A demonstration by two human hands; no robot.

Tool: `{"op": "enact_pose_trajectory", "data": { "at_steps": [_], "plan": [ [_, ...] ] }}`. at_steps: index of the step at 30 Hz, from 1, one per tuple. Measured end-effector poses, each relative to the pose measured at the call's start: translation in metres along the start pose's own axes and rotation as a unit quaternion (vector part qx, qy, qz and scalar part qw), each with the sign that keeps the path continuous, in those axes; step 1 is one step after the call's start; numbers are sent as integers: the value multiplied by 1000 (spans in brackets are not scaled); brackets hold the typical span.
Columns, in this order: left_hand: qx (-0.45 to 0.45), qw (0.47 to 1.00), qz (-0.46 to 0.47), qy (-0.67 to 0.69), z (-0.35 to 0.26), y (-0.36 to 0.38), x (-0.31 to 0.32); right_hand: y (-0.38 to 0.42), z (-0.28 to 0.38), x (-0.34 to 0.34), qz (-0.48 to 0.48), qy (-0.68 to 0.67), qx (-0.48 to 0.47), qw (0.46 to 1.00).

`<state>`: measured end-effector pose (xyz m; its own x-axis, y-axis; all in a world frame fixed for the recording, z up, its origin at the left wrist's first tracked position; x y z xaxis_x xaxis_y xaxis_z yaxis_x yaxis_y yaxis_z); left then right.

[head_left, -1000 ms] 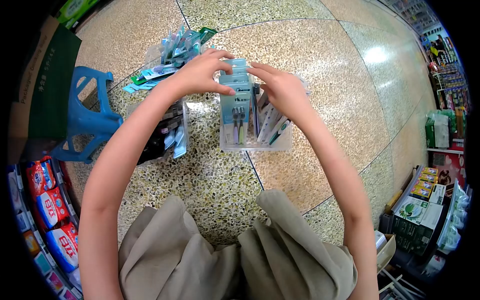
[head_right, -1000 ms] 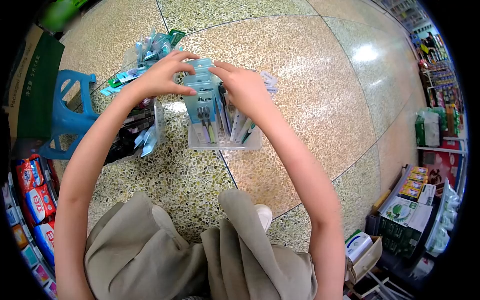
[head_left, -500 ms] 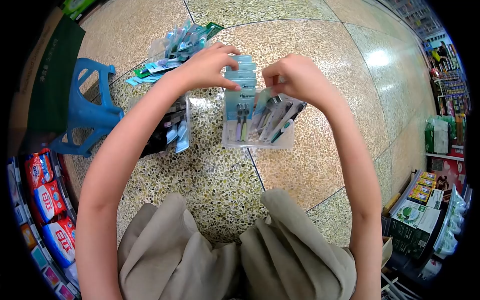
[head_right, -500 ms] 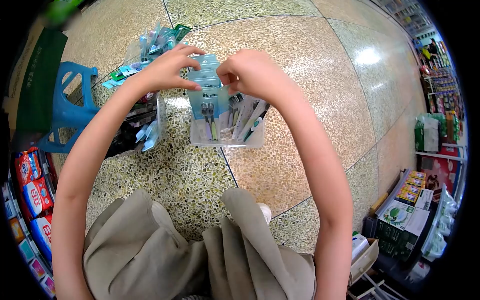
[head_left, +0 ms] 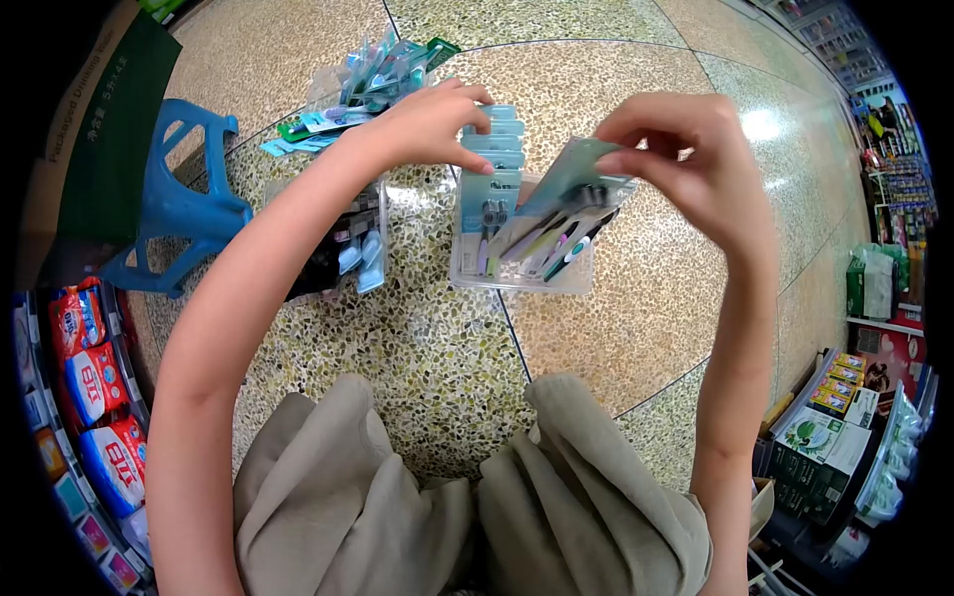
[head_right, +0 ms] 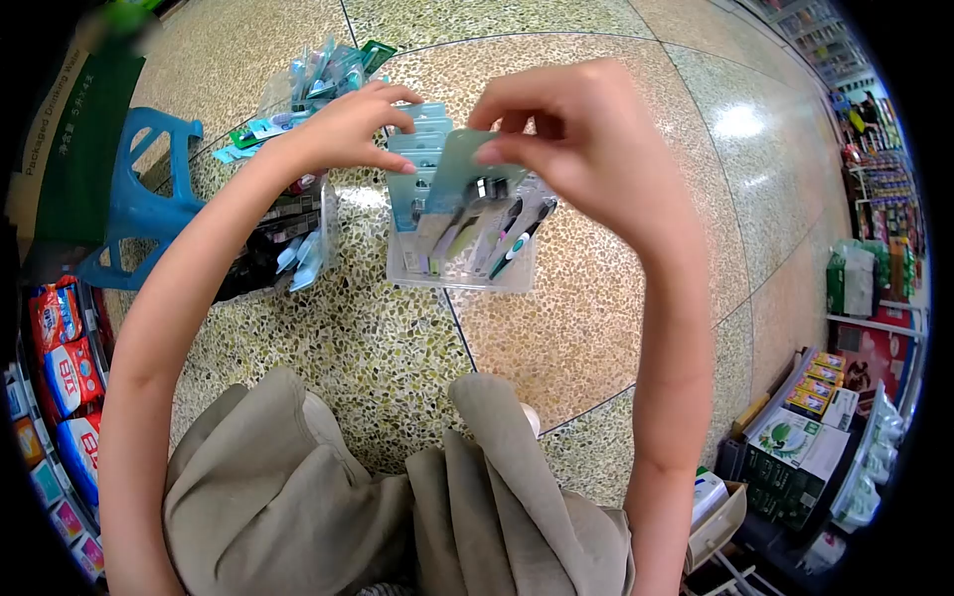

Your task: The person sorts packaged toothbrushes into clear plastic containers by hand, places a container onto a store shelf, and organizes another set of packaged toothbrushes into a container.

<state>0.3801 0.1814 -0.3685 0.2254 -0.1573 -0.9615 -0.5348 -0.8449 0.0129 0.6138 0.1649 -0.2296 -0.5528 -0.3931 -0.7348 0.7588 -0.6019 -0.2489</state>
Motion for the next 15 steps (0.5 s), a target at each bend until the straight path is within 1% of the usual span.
{"op": "enact_pose_trajectory", "data": {
  "at_steps": [3, 4, 7, 8, 12, 15],
  "plan": [
    [6, 1000, 1, -3, 0, -1, -1, -1, -4, 27, 23, -51, -6, 998],
    [9, 1000, -2, -3, 0, -1, -1, -1, -5, 34, 39, -47, 19, 998],
    [6, 1000, -4, -2, 0, 0, -1, 2, -20, 63, 46, -58, 31, 997],
    [5, 1000, -3, -2, -1, 0, -1, 3, -27, 72, 63, -55, 38, 996],
    [-2, 1000, 8, -1, 0, -1, 0, 7, -39, 101, 58, -48, 24, 997],
    [-12, 1000, 3, 21, -2, 0, 0, 10, -39, 108, 49, -48, 38, 997]
  ]
}}
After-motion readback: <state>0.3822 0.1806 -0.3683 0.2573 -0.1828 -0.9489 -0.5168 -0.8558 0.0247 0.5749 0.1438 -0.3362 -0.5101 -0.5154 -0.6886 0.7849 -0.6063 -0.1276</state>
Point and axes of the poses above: each hand's wrist, its own y-axis away from the middle knuckle, its own x-axis out of the palm, z = x × y, the point moved 2 cm from there along -y, towards the middle knuckle, and after that the axes turned 6 degrees about -y, right-handed, at the moved point
